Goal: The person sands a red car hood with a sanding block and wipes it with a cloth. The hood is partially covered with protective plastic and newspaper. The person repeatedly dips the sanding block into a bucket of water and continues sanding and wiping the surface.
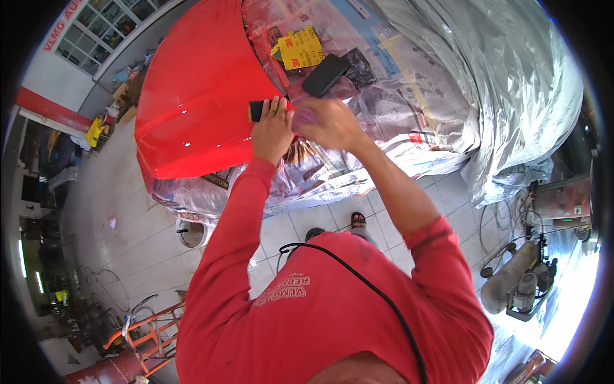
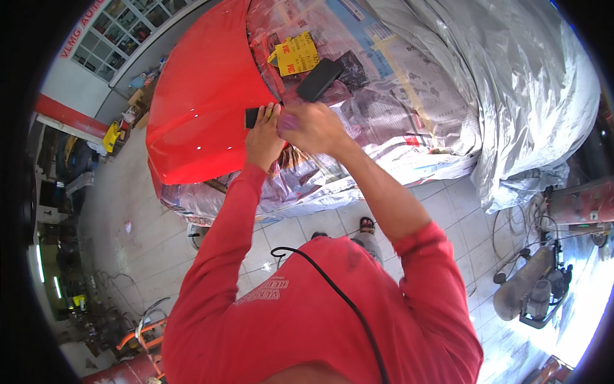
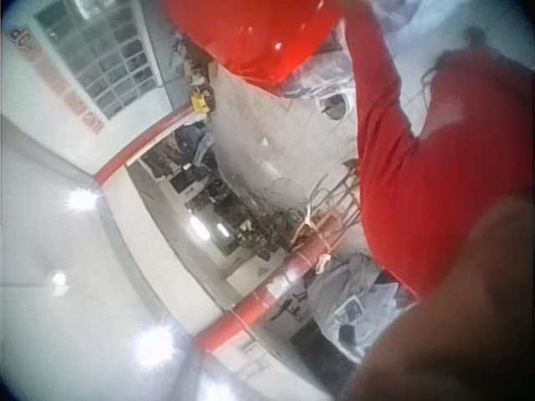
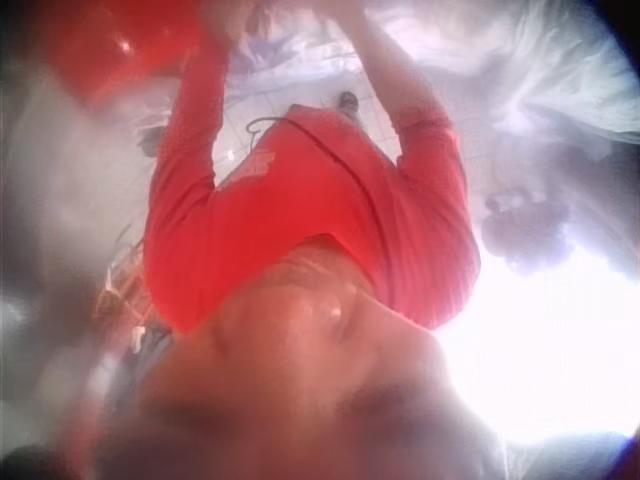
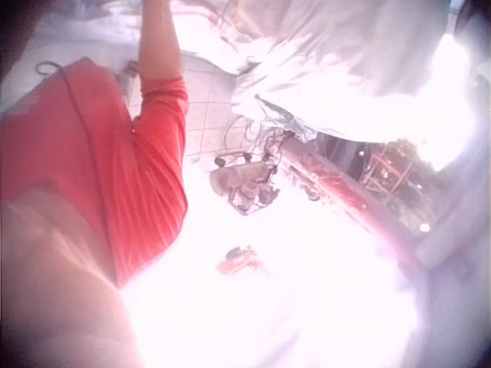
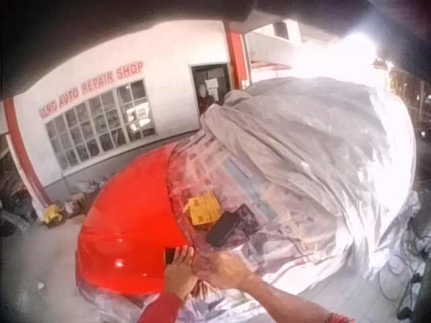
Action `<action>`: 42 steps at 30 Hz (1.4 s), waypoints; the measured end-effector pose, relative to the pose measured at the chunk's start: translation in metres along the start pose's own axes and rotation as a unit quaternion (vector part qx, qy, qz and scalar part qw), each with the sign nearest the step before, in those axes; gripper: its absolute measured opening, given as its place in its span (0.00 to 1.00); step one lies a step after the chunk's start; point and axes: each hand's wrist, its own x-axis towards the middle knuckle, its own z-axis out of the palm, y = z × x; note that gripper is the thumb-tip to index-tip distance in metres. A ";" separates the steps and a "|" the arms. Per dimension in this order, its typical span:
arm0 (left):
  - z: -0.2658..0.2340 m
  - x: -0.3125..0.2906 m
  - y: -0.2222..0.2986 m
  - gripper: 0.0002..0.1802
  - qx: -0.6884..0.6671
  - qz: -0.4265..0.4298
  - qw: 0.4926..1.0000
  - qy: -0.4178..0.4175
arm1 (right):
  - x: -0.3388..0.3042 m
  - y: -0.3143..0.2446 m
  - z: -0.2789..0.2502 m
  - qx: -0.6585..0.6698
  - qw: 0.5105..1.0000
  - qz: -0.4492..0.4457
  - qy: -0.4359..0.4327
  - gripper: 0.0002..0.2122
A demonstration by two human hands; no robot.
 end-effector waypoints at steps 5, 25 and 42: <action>-0.007 -0.013 0.061 0.24 -0.073 -0.078 0.993 -0.042 | 0.078 -0.001 -0.018 0.034 0.998 -0.040 -0.031 0.18; -0.008 0.011 0.052 0.29 -0.066 -0.216 0.973 -0.057 | 0.030 0.115 -0.036 0.308 0.950 0.042 -0.034 0.18; -0.002 0.015 0.045 0.30 -0.083 -0.200 0.971 -0.099 | 0.025 0.127 -0.022 0.325 0.939 -0.113 0.027 0.17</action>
